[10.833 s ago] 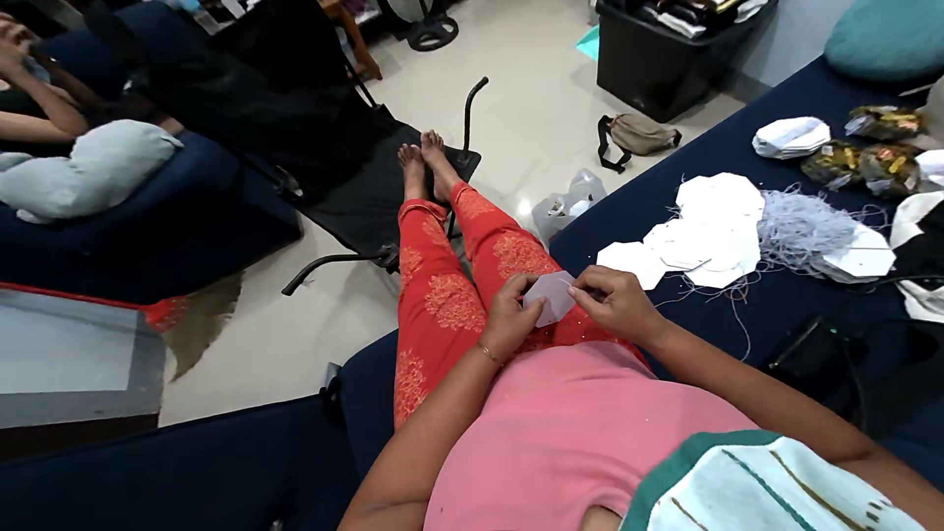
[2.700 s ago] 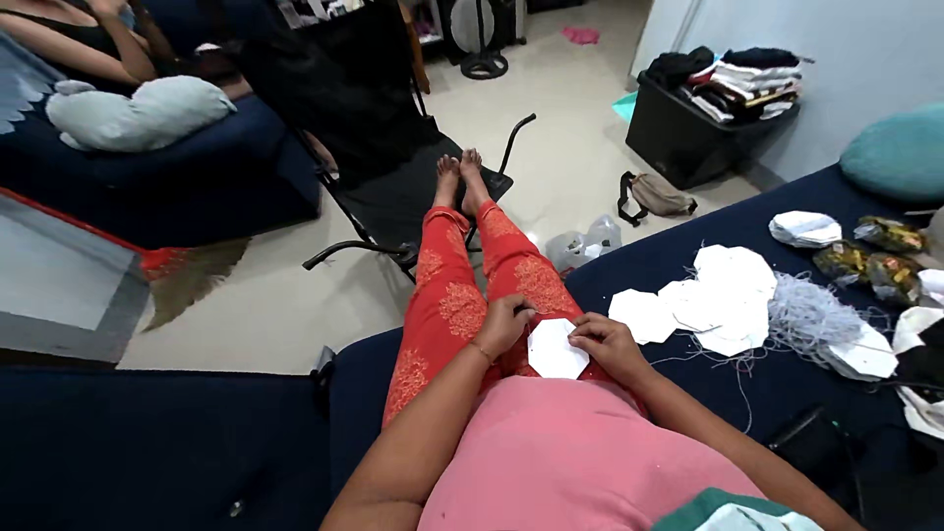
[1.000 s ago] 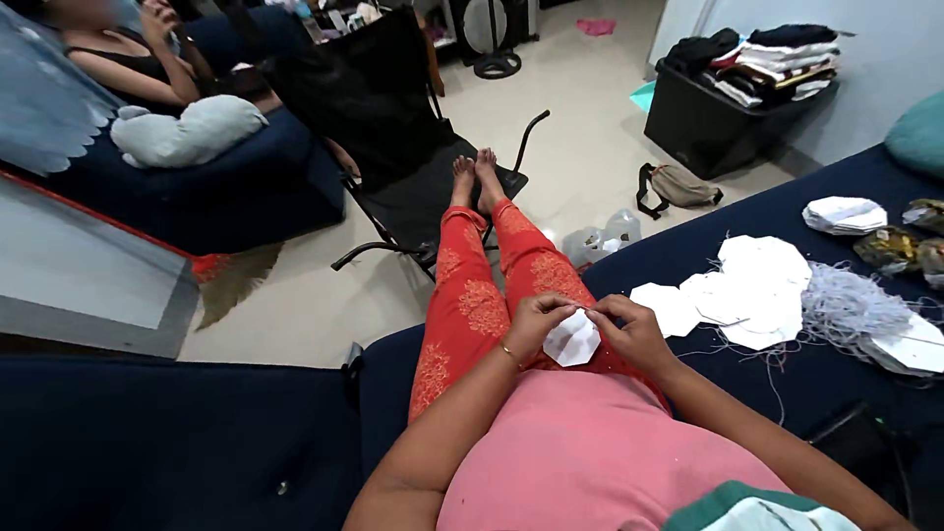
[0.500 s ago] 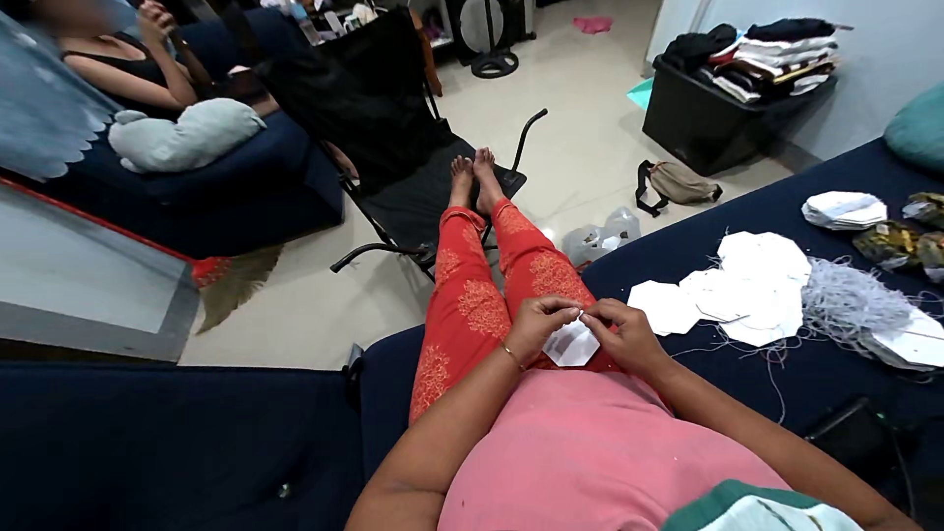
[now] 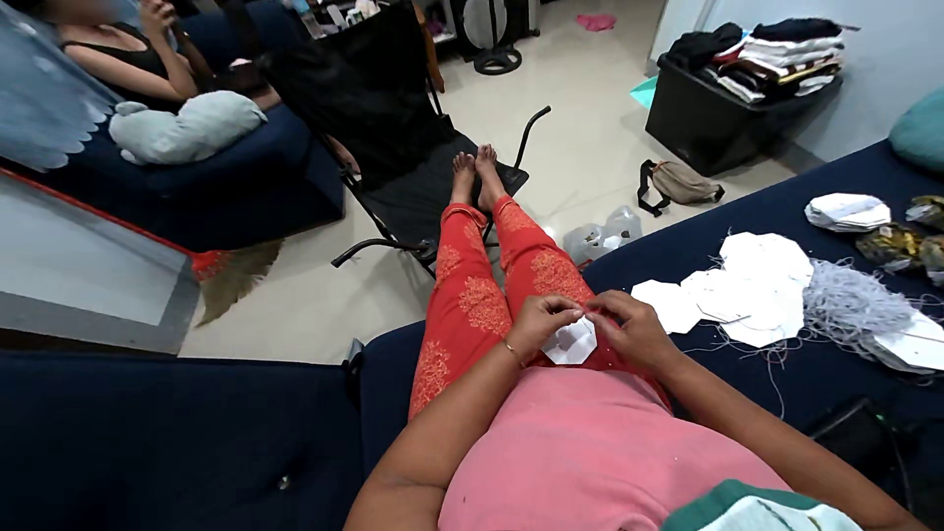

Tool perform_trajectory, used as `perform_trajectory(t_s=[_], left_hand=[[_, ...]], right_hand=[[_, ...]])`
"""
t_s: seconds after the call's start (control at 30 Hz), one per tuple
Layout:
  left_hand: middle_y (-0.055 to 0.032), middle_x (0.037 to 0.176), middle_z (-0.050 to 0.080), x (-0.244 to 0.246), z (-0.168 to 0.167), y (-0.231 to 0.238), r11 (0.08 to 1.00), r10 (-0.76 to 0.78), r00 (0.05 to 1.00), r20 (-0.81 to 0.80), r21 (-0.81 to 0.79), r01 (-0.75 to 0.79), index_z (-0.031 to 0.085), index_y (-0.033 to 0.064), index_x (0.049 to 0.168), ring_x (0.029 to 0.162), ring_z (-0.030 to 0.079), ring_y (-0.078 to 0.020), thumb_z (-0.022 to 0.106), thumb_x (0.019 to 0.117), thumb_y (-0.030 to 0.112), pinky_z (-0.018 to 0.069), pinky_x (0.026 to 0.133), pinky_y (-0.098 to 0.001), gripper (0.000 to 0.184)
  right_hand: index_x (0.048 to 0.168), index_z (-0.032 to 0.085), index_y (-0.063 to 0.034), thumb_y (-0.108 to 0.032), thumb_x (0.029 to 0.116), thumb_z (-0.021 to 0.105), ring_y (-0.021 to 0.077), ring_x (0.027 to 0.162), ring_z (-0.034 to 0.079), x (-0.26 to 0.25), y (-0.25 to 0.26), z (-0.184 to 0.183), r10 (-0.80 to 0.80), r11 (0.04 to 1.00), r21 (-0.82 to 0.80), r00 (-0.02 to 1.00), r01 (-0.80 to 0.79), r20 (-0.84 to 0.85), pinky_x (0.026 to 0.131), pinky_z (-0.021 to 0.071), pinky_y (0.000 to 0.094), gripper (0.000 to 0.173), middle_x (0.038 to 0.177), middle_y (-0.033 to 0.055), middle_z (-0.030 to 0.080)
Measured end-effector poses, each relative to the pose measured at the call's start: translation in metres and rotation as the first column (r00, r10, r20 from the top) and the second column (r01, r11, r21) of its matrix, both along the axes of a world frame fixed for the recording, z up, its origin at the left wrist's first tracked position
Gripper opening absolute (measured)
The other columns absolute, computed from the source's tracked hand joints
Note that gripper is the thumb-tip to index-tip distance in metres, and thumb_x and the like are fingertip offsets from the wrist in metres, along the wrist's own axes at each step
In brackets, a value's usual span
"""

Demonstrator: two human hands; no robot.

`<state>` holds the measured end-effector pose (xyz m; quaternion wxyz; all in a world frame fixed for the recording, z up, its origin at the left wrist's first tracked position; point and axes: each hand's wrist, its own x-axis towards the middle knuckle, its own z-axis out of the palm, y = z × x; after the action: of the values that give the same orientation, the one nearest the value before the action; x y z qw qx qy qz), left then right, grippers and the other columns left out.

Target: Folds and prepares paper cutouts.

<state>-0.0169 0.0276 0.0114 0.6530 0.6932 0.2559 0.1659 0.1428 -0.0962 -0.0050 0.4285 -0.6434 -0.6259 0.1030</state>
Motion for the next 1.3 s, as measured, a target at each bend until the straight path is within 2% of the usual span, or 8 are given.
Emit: perform_trajectory(t_s=[0.1,0.3,0.5,0.73,0.8,0.97,1.13,1.3], left_hand=[[-0.008,0.095,0.069,-0.002,0.0,0.005,0.985,-0.118,0.991,-0.065,0.122,0.126,0.07,-0.0083,0.1,0.087,0.062,-0.0044,0.064,0.097,0.007,0.0527,0.086,-0.0244,0.016],[-0.008,0.094,0.069,-0.003,0.009,0.004,0.967,-0.178,0.977,-0.12,0.16,0.196,0.071,-0.0079,0.098,0.084,0.061,-0.0036,0.066,0.0956,0.005,0.0519,0.083,-0.0226,0.014],[-0.0059,0.089,0.068,-0.002,0.007,0.006,0.969,-0.181,0.97,-0.16,0.142,0.204,0.07,-0.0066,0.096,0.081,0.06,-0.0026,0.064,0.0974,0.007,0.0512,0.081,-0.0229,0.015],[-0.0048,0.089,0.068,-0.002,-0.007,0.008,0.992,-0.109,0.993,-0.054,0.054,0.112,0.069,-0.0075,0.099,0.082,0.062,-0.0044,0.063,0.098,0.007,0.0531,0.083,-0.0253,0.016],[-0.0052,0.09,0.068,-0.004,-0.009,0.007,0.993,-0.103,0.992,-0.075,0.051,0.107,0.069,-0.0075,0.1,0.082,0.061,-0.0049,0.063,0.098,0.007,0.0526,0.082,-0.0253,0.015],[-0.0041,0.087,0.068,-0.006,-0.006,0.006,0.995,-0.075,0.994,-0.08,0.054,0.079,0.069,-0.0075,0.097,0.08,0.062,-0.0034,0.064,0.0966,0.004,0.0528,0.081,-0.0242,0.013],[-0.0102,0.092,0.069,-0.004,0.002,0.005,0.985,-0.045,0.996,-0.074,0.163,0.057,0.07,-0.0092,0.101,0.084,0.062,-0.0063,0.064,0.0977,0.006,0.0523,0.083,-0.0258,0.017],[-0.007,0.092,0.069,-0.003,0.002,0.006,0.99,-0.005,1.0,-0.025,0.143,0.008,0.071,-0.0067,0.1,0.083,0.062,-0.0042,0.065,0.0969,0.009,0.053,0.083,-0.0244,0.017]], right_hand=[[0.115,0.075,-0.0022,-0.006,0.0949,0.062,0.0311,0.1,0.07,0.008,0.003,0.011,0.082,0.992,0.08,0.983,-0.096,0.163,0.09,0.0575,0.0458,0.024,0.111,0.0169,0.073],[0.101,0.077,-0.0065,0.0,0.0946,0.058,0.0302,0.093,0.07,0.018,0.012,0.016,0.261,0.933,0.123,0.869,-0.339,0.42,0.083,0.0563,0.0458,0.021,0.098,0.0115,0.075],[0.091,0.072,-0.004,-0.003,0.094,0.057,0.0311,0.086,0.069,0.018,0.014,0.011,0.236,0.927,0.139,0.827,-0.35,0.51,0.076,0.0557,0.0448,0.015,0.088,0.0125,0.072],[0.093,0.072,0.003,-0.008,0.0946,0.059,0.0219,0.076,0.069,0.004,0.014,-0.002,0.137,0.988,0.065,0.99,-0.139,0.041,0.071,0.0583,0.0355,0.017,0.086,0.0148,0.071],[0.095,0.072,0.0039,-0.007,0.095,0.059,0.0215,0.074,0.068,0.001,0.014,-0.005,0.132,0.99,0.046,0.991,-0.132,-0.001,0.069,0.0578,0.0348,0.017,0.086,0.0156,0.07],[0.095,0.075,0.0021,-0.006,0.0942,0.063,0.0198,0.081,0.071,0.002,0.014,-0.005,0.13,0.987,0.09,0.991,-0.131,0.012,0.078,0.059,0.033,0.014,0.089,0.0134,0.073],[0.121,0.069,0.0057,-0.006,0.0982,0.06,0.0202,0.089,0.072,0.006,0.012,0.008,0.103,0.994,0.042,0.989,-0.099,-0.103,0.081,0.06,0.0334,0.027,0.105,0.0165,0.073],[0.117,0.069,0.0043,-0.009,0.0967,0.063,0.0128,0.088,0.071,0.004,0.01,0.003,0.115,0.991,-0.03,0.955,-0.128,-0.272,0.077,0.06,0.0287,0.025,0.104,0.0123,0.073]])
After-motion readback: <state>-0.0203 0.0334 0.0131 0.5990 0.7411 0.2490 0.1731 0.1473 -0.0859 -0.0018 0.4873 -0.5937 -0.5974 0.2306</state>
